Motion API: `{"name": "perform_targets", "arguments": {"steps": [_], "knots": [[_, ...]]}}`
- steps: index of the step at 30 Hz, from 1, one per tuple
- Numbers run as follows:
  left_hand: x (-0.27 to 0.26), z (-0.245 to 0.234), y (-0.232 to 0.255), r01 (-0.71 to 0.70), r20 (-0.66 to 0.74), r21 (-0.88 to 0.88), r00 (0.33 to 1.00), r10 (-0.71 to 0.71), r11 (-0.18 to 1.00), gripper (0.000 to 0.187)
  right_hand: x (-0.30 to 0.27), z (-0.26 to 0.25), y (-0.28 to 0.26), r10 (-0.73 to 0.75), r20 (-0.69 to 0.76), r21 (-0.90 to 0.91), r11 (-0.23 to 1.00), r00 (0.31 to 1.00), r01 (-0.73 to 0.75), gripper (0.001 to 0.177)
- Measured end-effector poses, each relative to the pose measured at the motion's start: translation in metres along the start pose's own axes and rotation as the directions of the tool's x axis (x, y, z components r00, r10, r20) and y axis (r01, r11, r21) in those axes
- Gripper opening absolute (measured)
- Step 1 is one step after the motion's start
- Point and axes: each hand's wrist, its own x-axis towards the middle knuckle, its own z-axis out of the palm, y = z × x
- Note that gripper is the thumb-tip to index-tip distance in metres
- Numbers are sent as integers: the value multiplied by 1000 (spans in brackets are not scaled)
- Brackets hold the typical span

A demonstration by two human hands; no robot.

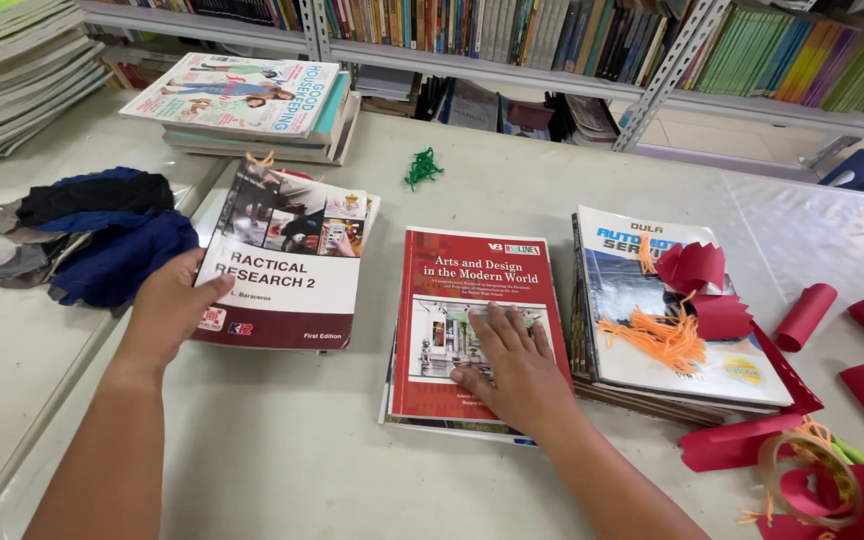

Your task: The person decorates several textbooks by attaching small, colorful paper pieces to their covers. They handle books titled 'Physical Education and Health', 'Practical Research 2', 'Arts and Design in the Modern World', and 'Domestic Refrigeration & Air-Conditioning Servicing', placing red, yellow, and orange paper decorations on each one.

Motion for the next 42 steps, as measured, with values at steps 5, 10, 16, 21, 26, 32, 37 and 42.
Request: {"name": "perform_targets", "arguments": {"steps": [5,10,16,21,26,32,37,42], "knots": [[5,-6,-2,-62,-102,627,982,161,776,53,6,5,-13,-57,-17,-61,997,998,56,78],[19,-12,-32,-208,-14,463,970,242,862,53,42,-8,-73,-159,72,330,935,985,127,79],[14,-7,-26,-91,-92,546,982,167,833,54,127,35,-118,-40,230,849,497,972,-180,98],[14,-1,-26,-72,-207,530,955,211,845,55,148,50,-131,103,262,914,294,959,-281,99],[-1,6,-2,17,-262,433,959,108,901,46,151,61,-130,57,233,939,246,971,-240,94],[-2,7,-7,-14,-247,148,968,50,989,43,155,69,-128,9,146,973,177,989,-145,92],[-8,8,-8,-47,-211,104,975,68,994,44,163,75,-123,2,131,981,145,991,-130,99],[-10,15,-5,14,-344,178,938,49,984,41,159,56,-126,-29,220,969,119,975,-215,97]]}}
